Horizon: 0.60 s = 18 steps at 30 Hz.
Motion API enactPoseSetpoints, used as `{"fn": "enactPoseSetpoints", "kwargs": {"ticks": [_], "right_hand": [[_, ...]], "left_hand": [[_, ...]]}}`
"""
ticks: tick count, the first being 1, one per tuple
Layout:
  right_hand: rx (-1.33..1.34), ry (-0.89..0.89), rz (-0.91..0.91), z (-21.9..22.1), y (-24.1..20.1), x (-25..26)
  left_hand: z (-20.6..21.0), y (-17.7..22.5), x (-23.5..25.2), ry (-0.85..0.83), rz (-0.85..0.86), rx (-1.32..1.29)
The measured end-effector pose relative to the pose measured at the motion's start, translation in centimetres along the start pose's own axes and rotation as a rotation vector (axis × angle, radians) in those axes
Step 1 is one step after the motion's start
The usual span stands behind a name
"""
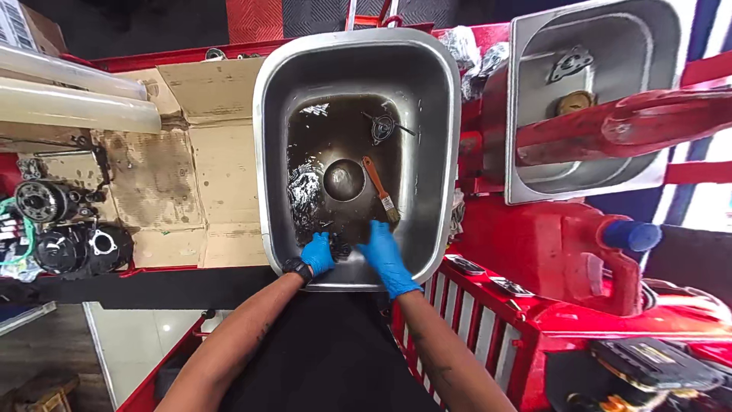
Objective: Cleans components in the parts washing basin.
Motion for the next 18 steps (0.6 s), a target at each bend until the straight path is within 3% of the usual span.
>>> {"fn": "enactPoseSetpoints", "kwargs": {"ticks": [3,6,12,16,18], "right_hand": [[-0.013,0.007,0.064,0.3,2.2,0.5],[0.007,-0.05,0.026,3.4,-1.6,-0.8],[0.03,-0.097,-0.088,3.5,-5.2,1.1],[-0.004,-0.153,-0.222,6.1,-8.1,-0.1],[0.011,-0.169,-0.21,5.6,-7.8,-0.2]], "left_hand": [[-4.7,-0.8,1.0,0.232,-0.017,-0.001],[-8.3,-2.0,3.9,0.436,-0.027,-0.006],[-2.6,-1.0,1.8,0.128,0.032,-0.019],[-5.5,-2.4,1.8,0.28,0.017,0.032],[-5.7,-2.6,2.3,0.273,0.012,0.036]]}}
Point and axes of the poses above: each hand's wrist, its own x-axis towards the middle knuckle, its own z-axis out of the palm, y = z × x, the point moved 6 cm from there along x, towards the middle knuckle, and after that the axes turned 11 degrees about y, right-handed, at the moved point
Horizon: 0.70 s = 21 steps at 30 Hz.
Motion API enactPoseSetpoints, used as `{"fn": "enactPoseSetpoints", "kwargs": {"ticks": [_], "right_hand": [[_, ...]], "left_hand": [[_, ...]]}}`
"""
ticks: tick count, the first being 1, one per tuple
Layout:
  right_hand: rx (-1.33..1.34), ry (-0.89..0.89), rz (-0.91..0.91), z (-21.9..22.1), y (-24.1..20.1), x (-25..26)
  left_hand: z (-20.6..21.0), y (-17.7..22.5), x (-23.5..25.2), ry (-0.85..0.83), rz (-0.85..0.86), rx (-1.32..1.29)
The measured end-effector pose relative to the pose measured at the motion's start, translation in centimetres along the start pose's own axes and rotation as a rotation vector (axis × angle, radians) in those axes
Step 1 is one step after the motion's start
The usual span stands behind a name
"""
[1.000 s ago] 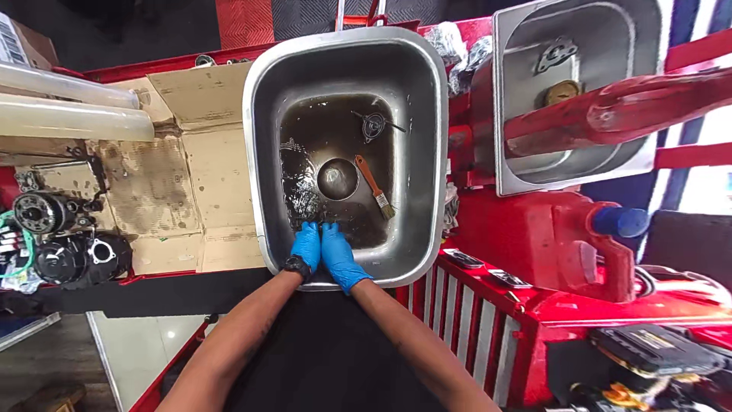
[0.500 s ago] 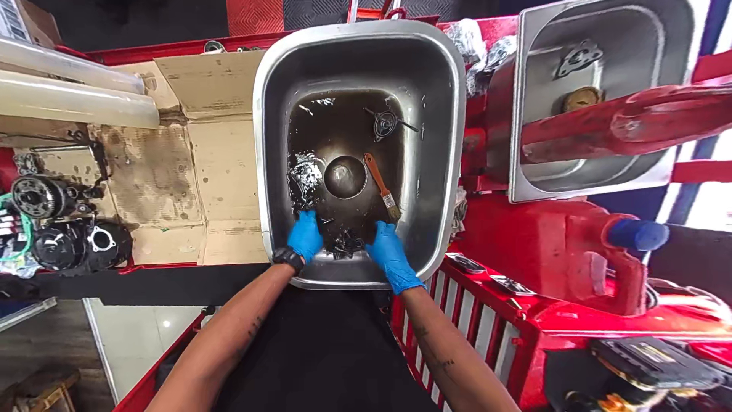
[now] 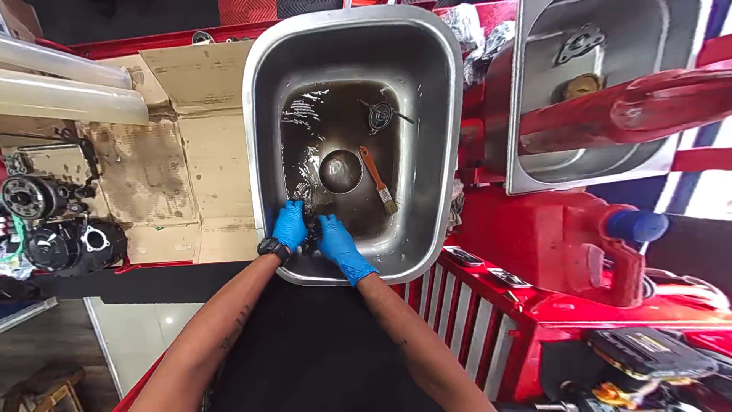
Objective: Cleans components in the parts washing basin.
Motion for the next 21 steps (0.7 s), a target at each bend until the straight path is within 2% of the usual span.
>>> {"fn": "enactPoseSetpoints", "kwargs": {"ticks": [3,5,6,9,11,13,16,18,21], "right_hand": [[0.015,0.109,0.107,-4.0,4.4,-0.7],[-0.011,0.123,0.184,-4.4,6.9,-1.3],[-0.007,0.106,0.193,-3.6,6.9,-1.5],[0.015,0.032,0.129,-0.3,3.5,-1.9],[0.044,0.03,0.106,-0.5,2.9,-1.8],[0.075,0.127,0.12,-3.3,5.3,-0.9],[0.088,0.202,0.133,-5.7,8.3,0.7],[0.08,0.129,0.082,-3.8,6.8,0.6],[0.085,0.039,0.047,-1.2,4.3,-0.5]], "left_hand": [[3.2,2.3,-1.4,-0.09,0.088,-0.011],[3.9,3.2,-2.2,-0.115,0.101,-0.013],[3.1,3.3,-1.9,-0.087,0.095,-0.024],[-1.0,2.3,1.2,0.158,0.059,0.022],[-2.0,1.9,3.1,0.216,0.021,0.084],[-1.0,2.3,2.7,0.122,0.027,0.078],[2.1,2.1,-0.1,-0.136,0.093,-0.008],[2.8,2.0,-1.1,-0.225,0.134,0.007],[0.9,1.4,-1.4,-0.198,0.078,0.086]]}}
Point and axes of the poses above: each hand's wrist, its own x-axis towards the middle knuckle, its own z-axis out of the palm, y = z × x, the point moved 6 cm from there along x, towards the middle knuckle, and after that the axes turned 11 degrees about y, right-handed, at the moved point
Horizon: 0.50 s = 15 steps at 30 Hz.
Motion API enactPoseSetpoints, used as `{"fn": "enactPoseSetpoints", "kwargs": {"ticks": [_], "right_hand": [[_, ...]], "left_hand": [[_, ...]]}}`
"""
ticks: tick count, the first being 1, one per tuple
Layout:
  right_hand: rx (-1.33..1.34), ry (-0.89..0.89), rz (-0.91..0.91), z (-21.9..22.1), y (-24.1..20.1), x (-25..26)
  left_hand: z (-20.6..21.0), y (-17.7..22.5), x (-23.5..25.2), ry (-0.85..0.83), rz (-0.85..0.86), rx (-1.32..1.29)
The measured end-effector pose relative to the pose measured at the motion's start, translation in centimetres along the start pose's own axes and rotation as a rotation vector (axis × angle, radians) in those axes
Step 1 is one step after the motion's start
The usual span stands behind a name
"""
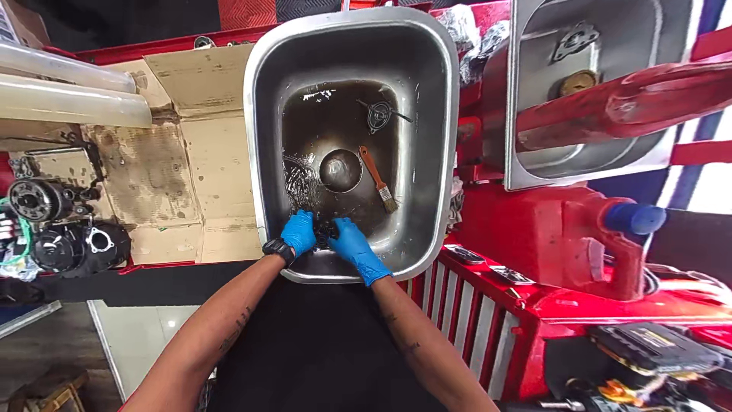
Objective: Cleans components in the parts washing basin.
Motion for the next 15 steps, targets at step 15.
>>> {"fn": "enactPoseSetpoints", "kwargs": {"ticks": [15], "right_hand": [[0.022,0.259,0.181,-5.7,4.6,-1.0]], "left_hand": [[-2.5,0.2,0.9,0.254,-0.033,-0.078]]}}
Point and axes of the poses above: each hand's wrist, its own x-axis towards the middle knuckle, its own z-axis out of the palm, y = z × x, the point moved 6 cm from there along x, towards the middle knuckle, and after that the axes turned 11 degrees about y, right-handed, at the moved point
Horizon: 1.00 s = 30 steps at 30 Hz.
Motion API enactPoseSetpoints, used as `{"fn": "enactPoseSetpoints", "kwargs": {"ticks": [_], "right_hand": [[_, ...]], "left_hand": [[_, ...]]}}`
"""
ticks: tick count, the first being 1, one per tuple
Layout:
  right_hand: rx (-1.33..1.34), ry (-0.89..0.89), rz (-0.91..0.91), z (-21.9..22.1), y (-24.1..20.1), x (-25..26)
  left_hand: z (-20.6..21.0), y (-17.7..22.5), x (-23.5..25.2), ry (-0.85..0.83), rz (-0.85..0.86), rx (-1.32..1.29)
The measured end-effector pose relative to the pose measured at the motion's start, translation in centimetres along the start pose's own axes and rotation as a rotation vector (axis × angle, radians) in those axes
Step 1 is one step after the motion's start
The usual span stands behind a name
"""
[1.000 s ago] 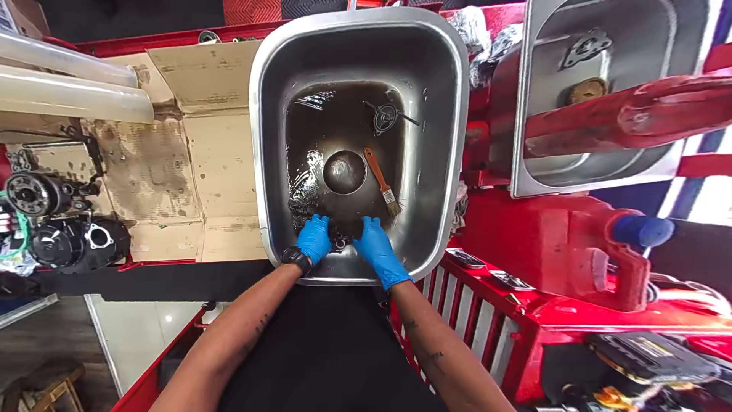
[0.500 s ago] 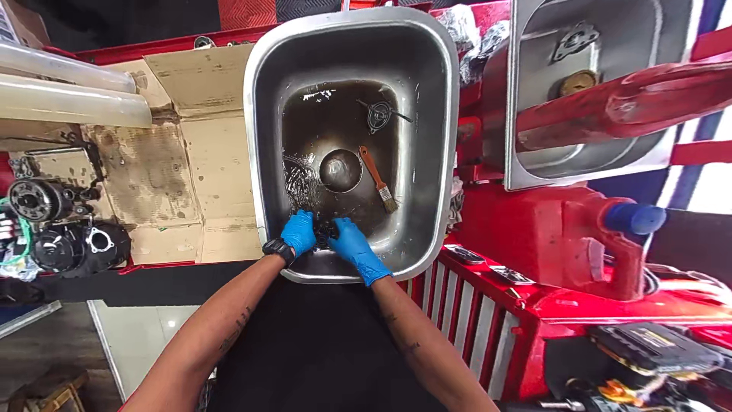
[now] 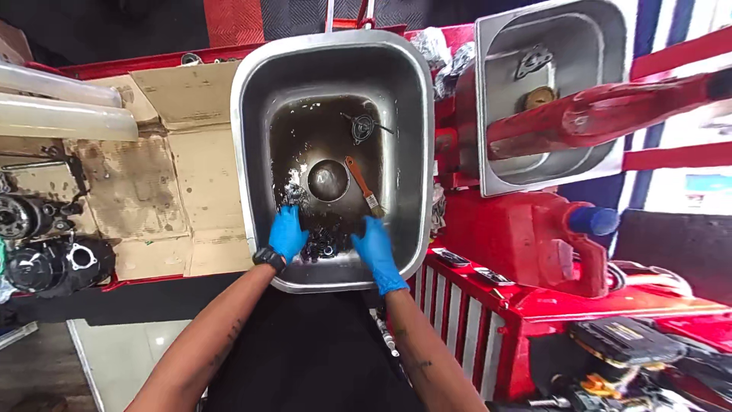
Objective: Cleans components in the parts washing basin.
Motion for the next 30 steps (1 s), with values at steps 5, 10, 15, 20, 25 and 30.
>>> {"fn": "enactPoseSetpoints", "kwargs": {"ticks": [5,10,15,20,25,30], "right_hand": [[-0.047,-0.044,-0.08,2.5,-1.9,0.5],[-0.108,0.173,-0.001,-2.5,-2.2,3.2],[-0.248,-0.03,-0.025,-2.1,-3.2,6.1],[-0.285,-0.227,-0.111,2.1,-2.1,2.1],[0.276,-0.117,-0.08,1.7,-0.9,1.1],[0.346,-0.062,-0.146,3.5,-2.0,-0.8]], "left_hand": [[3.7,1.2,-0.2,-0.096,0.045,-0.037],[5.2,0.2,-2.2,-0.198,0.086,-0.046],[2.8,-1.1,-1.0,-0.219,0.133,-0.004],[5.9,-0.8,-2.9,-0.229,0.152,-0.052],[6.5,2.1,-2.8,-0.117,0.292,-0.068],[5.3,1.0,-2.0,-0.08,0.202,-0.063]]}}
Point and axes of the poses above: each hand's wrist, its own x-axis towards the middle knuckle, its own z-axis out of the palm, y = z × x, the point moved 6 cm from there along x, towards the middle knuckle, and after that the axes turned 11 degrees about y, right-handed, at the moved point
